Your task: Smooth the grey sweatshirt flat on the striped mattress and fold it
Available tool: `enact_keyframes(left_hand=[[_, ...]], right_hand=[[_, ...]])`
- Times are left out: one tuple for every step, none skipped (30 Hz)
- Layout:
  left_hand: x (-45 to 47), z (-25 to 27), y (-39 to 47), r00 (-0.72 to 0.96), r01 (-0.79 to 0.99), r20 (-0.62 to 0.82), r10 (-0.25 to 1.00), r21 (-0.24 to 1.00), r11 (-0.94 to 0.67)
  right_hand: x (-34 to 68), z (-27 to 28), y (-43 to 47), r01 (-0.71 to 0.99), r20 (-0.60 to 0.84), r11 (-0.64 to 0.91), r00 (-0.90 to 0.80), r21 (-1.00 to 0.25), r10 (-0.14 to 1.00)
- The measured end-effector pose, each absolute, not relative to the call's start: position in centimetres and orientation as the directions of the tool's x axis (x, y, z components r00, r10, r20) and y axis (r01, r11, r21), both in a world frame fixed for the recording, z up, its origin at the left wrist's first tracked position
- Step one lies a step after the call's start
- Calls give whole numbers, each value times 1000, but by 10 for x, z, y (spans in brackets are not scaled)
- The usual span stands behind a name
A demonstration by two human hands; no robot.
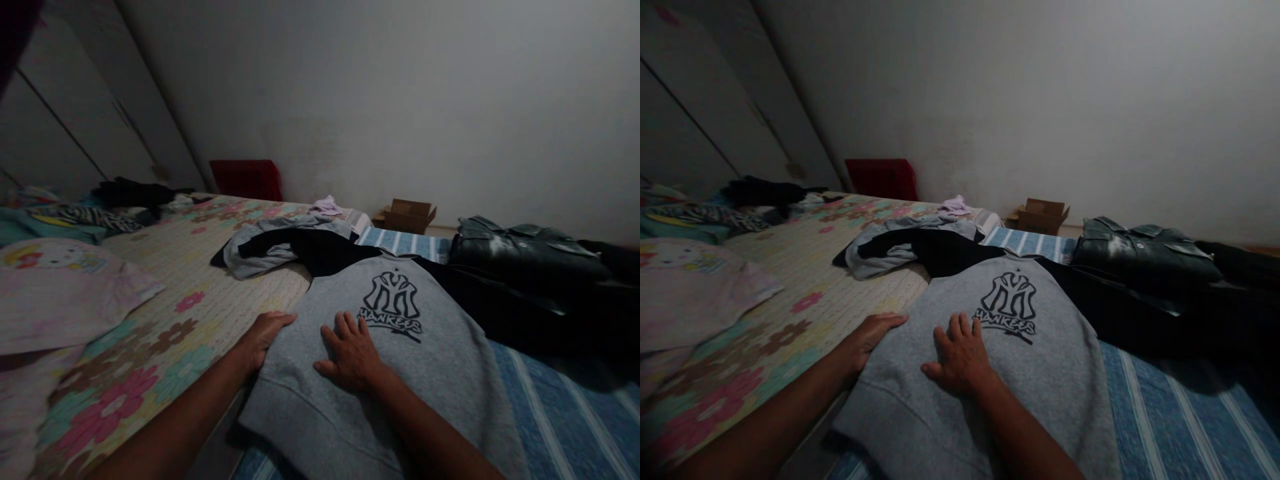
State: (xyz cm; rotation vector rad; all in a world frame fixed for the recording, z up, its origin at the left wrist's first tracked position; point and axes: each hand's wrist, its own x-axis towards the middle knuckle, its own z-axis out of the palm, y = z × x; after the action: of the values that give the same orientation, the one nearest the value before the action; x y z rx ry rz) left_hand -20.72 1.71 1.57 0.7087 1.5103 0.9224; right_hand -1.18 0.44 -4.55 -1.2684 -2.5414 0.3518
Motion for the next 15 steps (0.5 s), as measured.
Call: enact_keyframes(left_hand=[[-209, 13, 18, -201, 14, -449, 871, 887, 461], [-212, 10, 19, -259, 122, -369, 893, 904, 409], [-215, 7, 19, -309, 245, -277, 910, 901, 357], [-217, 5, 19, -344, 366, -185, 921, 876, 313], [-219, 4, 19, -366, 467, -108, 924, 838, 283], [-220, 3, 19, -378, 539, -53, 924, 799, 267], [-220, 3, 19, -388, 581, -23, 921, 770, 264], [-220, 3, 19, -397, 600, -15, 918, 752, 272], [-220, 4, 19, -408, 607, -19, 913, 742, 286], [-219, 4, 20, -416, 608, -28, 909, 734, 301], [-219, 5, 20, -418, 608, -39, 907, 730, 312], [-218, 5, 21, -417, 607, -52, 907, 727, 321], [-218, 6, 21, -411, 606, -68, 909, 724, 328], [-217, 7, 21, -402, 606, -83, 912, 722, 333], [-217, 8, 22, -387, 608, -98, 917, 720, 334]], right_hand=[[-12, -46, 5, 738, 136, 584, -576, -338, 806], [-12, -46, 5, 739, 131, 582, -575, -339, 808], [-12, -46, 5, 740, 127, 580, -575, -340, 808], [-12, -46, 5, 741, 124, 578, -574, -342, 809], [-11, -46, 5, 741, 121, 577, -574, -343, 810], [-11, -46, 5, 741, 118, 577, -575, -344, 809], [-11, -45, 5, 741, 117, 577, -576, -345, 809], [-10, -45, 5, 740, 117, 577, -576, -346, 809], [-10, -44, 4, 738, 118, 579, -578, -348, 808], [-10, -44, 4, 735, 119, 580, -579, -351, 807], [-10, -43, 4, 733, 118, 580, -581, -356, 805], [-11, -41, 4, 730, 117, 581, -582, -360, 805], [-11, -39, 4, 726, 111, 582, -587, -366, 802], [-10, -36, 3, 722, 101, 583, -593, -373, 799], [-9, -32, 2, 719, 88, 581, -597, -381, 797]])
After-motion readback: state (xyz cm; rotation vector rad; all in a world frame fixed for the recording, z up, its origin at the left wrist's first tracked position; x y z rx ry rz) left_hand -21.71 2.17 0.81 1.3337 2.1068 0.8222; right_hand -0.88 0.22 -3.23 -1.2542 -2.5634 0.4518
